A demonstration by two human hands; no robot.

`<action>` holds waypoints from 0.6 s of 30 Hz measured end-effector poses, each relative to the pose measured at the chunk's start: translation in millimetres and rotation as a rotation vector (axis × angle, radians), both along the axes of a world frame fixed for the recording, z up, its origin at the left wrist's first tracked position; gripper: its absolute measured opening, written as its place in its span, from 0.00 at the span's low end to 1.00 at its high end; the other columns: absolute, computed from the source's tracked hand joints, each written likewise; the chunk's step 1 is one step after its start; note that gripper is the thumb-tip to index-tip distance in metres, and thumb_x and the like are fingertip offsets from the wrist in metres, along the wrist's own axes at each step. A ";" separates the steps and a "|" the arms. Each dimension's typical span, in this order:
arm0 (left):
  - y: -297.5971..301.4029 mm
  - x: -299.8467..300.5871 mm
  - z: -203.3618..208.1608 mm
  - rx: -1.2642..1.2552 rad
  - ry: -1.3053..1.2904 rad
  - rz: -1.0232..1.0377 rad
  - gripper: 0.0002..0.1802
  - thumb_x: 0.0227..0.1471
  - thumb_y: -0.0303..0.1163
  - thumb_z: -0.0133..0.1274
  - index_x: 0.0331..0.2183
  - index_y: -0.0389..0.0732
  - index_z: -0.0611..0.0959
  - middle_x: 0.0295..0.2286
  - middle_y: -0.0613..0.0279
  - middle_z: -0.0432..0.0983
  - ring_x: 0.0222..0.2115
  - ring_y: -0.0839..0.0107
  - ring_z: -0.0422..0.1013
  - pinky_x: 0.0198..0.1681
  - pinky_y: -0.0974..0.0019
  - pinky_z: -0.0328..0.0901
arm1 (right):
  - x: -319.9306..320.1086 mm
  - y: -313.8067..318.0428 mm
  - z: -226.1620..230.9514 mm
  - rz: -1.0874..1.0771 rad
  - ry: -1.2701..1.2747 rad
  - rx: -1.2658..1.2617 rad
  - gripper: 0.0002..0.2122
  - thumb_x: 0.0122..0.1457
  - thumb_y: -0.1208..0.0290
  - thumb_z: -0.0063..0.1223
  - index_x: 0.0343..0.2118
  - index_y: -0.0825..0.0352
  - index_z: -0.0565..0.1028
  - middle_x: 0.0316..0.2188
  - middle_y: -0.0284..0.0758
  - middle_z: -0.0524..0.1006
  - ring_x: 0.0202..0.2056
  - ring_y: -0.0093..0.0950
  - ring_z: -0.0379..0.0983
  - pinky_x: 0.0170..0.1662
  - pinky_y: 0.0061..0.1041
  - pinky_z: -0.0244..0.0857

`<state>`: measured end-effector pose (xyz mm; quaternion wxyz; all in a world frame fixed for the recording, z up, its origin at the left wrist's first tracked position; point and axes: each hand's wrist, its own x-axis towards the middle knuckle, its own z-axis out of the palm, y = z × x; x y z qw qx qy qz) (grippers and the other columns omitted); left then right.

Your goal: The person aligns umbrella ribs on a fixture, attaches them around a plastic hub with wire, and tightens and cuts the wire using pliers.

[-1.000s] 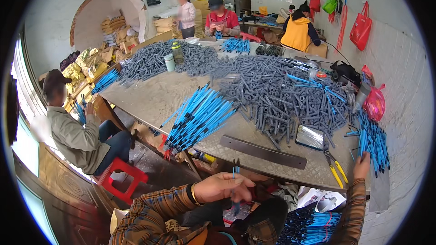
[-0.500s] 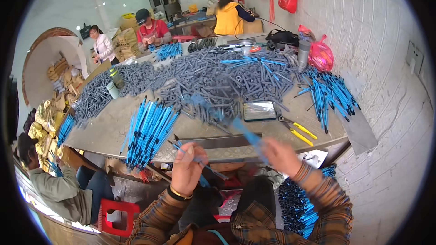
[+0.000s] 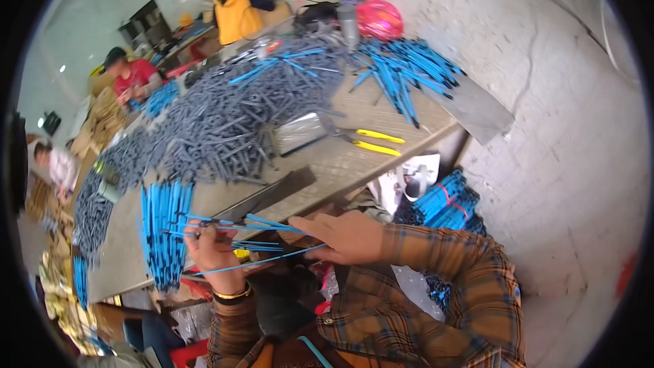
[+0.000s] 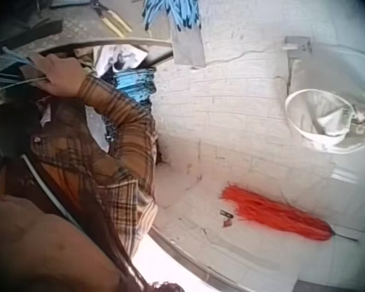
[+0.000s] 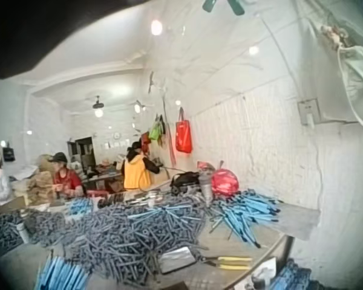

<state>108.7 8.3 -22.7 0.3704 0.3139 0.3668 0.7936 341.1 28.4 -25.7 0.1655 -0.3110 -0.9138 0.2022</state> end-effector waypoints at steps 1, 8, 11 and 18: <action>4.2 9.3 0.2 0.021 -0.009 0.008 0.11 0.47 0.19 0.45 0.35 0.42 0.67 0.25 0.65 0.66 0.22 0.71 0.69 0.28 0.68 0.68 | 10.5 4.5 -5.8 -0.024 0.004 -0.010 0.27 0.54 0.62 0.48 0.55 0.65 0.55 0.35 0.42 0.72 0.30 0.40 0.72 0.32 0.28 0.67; 19.5 48.1 -3.4 0.111 -0.043 -0.096 0.12 0.47 0.19 0.43 0.36 0.41 0.67 0.26 0.61 0.69 0.26 0.66 0.71 0.31 0.62 0.70 | 53.3 40.5 -36.4 -0.074 0.480 -0.235 0.19 0.58 0.65 0.44 0.51 0.66 0.62 0.31 0.38 0.73 0.29 0.31 0.72 0.32 0.26 0.66; 7.9 38.2 15.2 0.122 -0.140 -0.209 0.11 0.47 0.20 0.44 0.36 0.40 0.67 0.26 0.57 0.71 0.28 0.62 0.72 0.32 0.59 0.70 | 44.1 38.8 -20.7 -0.033 0.444 -0.313 0.17 0.58 0.67 0.44 0.49 0.66 0.64 0.31 0.37 0.73 0.29 0.27 0.71 0.32 0.25 0.65; -53.9 -8.2 19.1 0.130 -0.324 -0.535 0.09 0.50 0.24 0.44 0.37 0.41 0.72 0.22 0.62 0.67 0.23 0.73 0.62 0.29 0.69 0.59 | 15.7 -60.5 -8.2 -0.296 0.375 -0.321 0.11 0.54 0.75 0.39 0.38 0.71 0.72 0.14 0.33 0.70 0.16 0.23 0.67 0.22 0.21 0.61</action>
